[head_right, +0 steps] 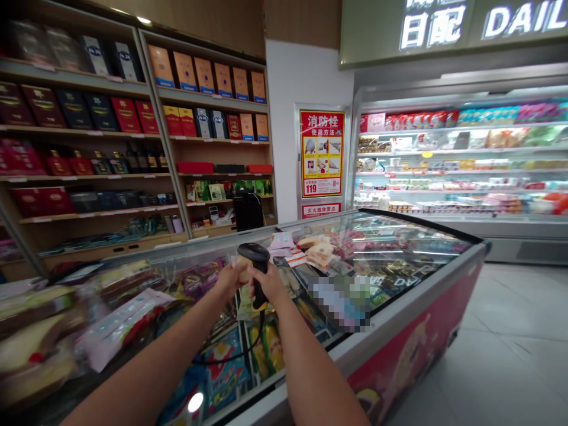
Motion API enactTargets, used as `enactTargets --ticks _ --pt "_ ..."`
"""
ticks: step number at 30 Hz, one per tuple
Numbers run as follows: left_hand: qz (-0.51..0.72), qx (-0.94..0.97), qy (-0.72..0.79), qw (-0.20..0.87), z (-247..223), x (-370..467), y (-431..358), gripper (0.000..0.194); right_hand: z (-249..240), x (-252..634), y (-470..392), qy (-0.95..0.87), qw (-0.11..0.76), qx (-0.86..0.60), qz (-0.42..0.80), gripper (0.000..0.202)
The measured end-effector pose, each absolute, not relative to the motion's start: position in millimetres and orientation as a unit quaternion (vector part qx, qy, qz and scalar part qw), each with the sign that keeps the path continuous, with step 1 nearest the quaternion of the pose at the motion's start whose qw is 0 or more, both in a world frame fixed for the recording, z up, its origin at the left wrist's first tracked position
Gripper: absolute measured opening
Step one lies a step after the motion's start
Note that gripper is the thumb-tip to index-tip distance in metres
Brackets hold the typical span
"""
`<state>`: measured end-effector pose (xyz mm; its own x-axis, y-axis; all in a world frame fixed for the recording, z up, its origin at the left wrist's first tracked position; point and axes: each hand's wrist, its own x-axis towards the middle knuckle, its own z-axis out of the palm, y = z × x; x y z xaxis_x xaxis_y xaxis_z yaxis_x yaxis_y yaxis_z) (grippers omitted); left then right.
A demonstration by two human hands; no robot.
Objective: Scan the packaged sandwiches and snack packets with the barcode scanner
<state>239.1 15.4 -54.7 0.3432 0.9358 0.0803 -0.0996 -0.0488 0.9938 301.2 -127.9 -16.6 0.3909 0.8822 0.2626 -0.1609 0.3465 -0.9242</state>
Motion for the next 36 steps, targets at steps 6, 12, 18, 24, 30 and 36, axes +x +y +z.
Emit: enactTargets --ticks 6,12,18,24,30,36 --pt "0.552 0.523 0.391 0.518 -55.2 187.5 30.2 0.023 -26.2 303.9 -124.4 -0.376 0.692 -0.484 0.381 0.036" --pt "0.58 0.516 0.364 0.514 -61.4 187.2 36.5 0.026 -32.6 309.2 -123.9 -0.369 0.671 -0.528 0.366 0.038" --pt "0.566 0.535 0.364 0.511 -63.7 190.6 34.1 0.024 -33.1 306.1 -126.6 -0.407 0.626 -0.547 0.38 0.036" --pt "0.563 0.54 0.358 0.514 -63.2 193.0 30.8 0.024 -35.9 307.7 -125.5 -0.395 0.623 -0.555 0.383 0.036" --pt "0.563 0.548 0.373 0.494 -67.1 194.5 33.3 0.023 -39.4 309.9 -123.4 -0.393 0.62 -0.557 0.388 0.034" --pt "0.553 0.551 0.379 0.497 -65.9 192.3 29.1 0.02 -39.4 304.6 -124.8 -0.376 0.633 -0.544 0.403 0.033"
